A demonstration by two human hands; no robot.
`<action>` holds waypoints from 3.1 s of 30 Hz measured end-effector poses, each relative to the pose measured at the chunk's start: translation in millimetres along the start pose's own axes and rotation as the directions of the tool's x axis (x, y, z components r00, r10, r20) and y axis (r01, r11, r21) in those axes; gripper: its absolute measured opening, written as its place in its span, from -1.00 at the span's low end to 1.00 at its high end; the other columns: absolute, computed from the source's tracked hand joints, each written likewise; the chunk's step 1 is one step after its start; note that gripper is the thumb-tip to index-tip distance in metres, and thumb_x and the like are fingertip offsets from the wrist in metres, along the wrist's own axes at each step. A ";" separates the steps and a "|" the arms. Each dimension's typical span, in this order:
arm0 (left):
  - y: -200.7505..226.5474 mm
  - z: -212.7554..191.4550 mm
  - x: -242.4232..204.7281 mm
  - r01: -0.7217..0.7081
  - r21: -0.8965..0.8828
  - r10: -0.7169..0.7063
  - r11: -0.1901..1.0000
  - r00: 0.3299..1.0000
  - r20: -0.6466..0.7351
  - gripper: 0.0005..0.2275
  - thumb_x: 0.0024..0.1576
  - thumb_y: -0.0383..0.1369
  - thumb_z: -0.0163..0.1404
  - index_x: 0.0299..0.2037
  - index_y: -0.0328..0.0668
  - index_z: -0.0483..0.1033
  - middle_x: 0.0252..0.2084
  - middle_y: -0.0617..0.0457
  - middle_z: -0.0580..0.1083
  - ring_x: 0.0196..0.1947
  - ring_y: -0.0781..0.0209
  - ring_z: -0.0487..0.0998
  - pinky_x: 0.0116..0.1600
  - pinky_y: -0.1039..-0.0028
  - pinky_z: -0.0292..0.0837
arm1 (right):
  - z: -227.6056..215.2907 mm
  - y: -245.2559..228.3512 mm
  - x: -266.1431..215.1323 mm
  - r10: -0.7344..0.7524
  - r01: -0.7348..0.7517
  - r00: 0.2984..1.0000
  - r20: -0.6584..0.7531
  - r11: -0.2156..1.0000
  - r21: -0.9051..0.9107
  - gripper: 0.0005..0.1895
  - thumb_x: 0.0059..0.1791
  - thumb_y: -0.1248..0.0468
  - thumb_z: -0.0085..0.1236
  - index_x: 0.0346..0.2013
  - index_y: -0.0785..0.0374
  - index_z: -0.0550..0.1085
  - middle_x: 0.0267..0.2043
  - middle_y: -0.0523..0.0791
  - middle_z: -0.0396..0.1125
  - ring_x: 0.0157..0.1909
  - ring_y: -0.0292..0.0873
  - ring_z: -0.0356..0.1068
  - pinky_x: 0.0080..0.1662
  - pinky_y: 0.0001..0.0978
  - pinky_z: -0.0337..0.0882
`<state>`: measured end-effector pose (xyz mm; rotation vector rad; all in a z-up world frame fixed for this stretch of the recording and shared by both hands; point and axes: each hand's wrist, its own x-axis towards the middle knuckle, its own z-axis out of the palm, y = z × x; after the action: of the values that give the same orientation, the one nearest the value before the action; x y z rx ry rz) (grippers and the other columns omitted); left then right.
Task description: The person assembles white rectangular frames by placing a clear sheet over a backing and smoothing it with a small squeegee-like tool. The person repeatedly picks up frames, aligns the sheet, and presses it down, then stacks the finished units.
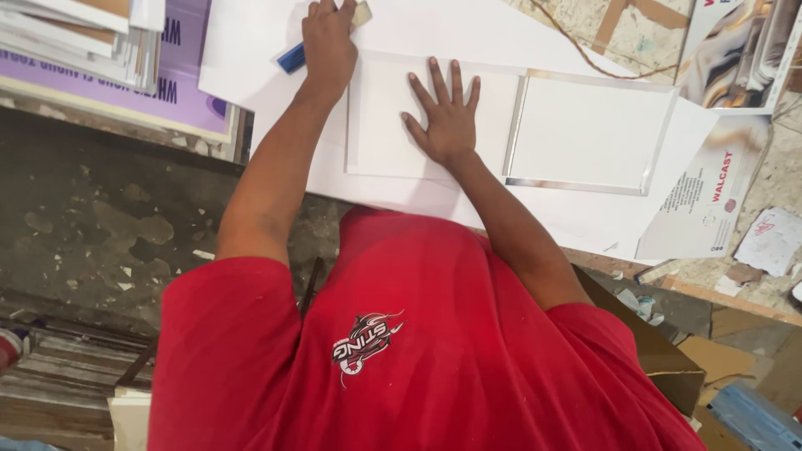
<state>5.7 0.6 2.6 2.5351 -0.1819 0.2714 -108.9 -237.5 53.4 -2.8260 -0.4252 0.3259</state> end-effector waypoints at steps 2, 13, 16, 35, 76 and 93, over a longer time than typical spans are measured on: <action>2.9 -0.1 -14.6 0.173 0.016 -0.174 0.985 0.981 0.088 -0.90 0.26 -0.62 0.03 -0.07 -0.40 0.56 -0.08 -0.12 0.48 -0.04 -0.08 0.49 0.02 0.10 0.38 | 3.9 -4.7 -11.7 0.001 -0.001 1.000 0.000 1.000 0.007 -0.30 0.16 -0.26 -0.23 0.57 -0.18 0.10 0.66 -0.08 -0.31 0.64 0.17 -0.47 0.44 0.46 -0.50; 52.0 52.3 -66.9 0.254 0.568 -0.205 0.783 0.967 -0.150 -0.60 0.09 -0.56 0.10 0.16 -0.49 0.40 -0.11 -0.06 0.39 -0.16 0.14 0.46 -0.33 0.49 0.49 | 26.5 6.6 -14.5 0.210 -0.199 0.966 -0.152 0.977 0.082 0.07 0.09 -0.28 -0.02 0.49 0.58 -0.06 0.58 0.32 -0.36 0.59 0.39 -0.52 0.42 0.45 -0.52; 67.7 69.0 -64.2 0.204 0.699 -0.066 0.685 0.973 -0.220 -0.63 0.11 -0.53 0.11 0.13 -0.45 0.42 -0.10 0.01 0.39 -0.20 0.19 0.44 -0.35 0.49 0.48 | 30.8 13.3 -8.4 0.181 -0.154 0.960 -0.216 0.979 0.134 0.11 0.06 -0.25 0.08 0.47 0.63 -0.07 0.56 0.35 -0.34 0.58 0.42 -0.50 0.44 0.41 -0.47; 215.5 184.9 -57.7 0.350 0.352 -0.308 0.868 0.936 -0.171 -0.78 0.31 -0.47 -0.06 0.09 -0.47 0.39 -0.09 -0.13 0.42 -0.29 0.04 0.59 -0.30 0.40 0.61 | -26.2 206.5 -105.4 0.279 -0.277 0.960 -0.039 0.960 0.040 -0.15 0.19 -0.21 -0.32 0.59 0.30 -0.08 0.66 0.07 -0.39 0.61 0.37 -0.56 0.45 0.46 -0.53; 137.6 78.8 -41.8 0.019 0.288 -0.031 0.958 0.999 0.035 -0.62 0.06 -0.59 0.01 0.13 -0.53 0.43 -0.02 -0.15 0.44 -0.12 0.06 0.50 -0.19 0.38 0.48 | 7.8 123.6 -164.7 0.422 -0.397 0.886 -0.194 0.905 0.154 -0.22 0.11 -0.12 0.12 0.49 0.21 0.15 0.58 0.17 -0.21 0.55 0.38 -0.30 0.40 0.41 -0.34; 332.4 170.4 -111.2 -0.149 0.077 0.128 0.986 0.964 0.231 -0.58 -0.02 -0.33 0.09 0.02 -0.46 0.45 -0.09 -0.11 0.43 -0.10 0.02 0.49 -0.13 0.30 0.46 | 32.3 144.8 -166.9 0.311 -0.244 0.917 -0.251 0.933 0.264 -0.05 -0.09 0.10 0.15 0.45 0.54 0.01 0.53 0.33 -0.18 0.58 0.38 -0.32 0.48 0.28 -0.35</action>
<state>-138.5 -361.3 15.9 2.6478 -0.4462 0.0452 -235.7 -416.3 11.0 -2.6449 0.0781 0.0074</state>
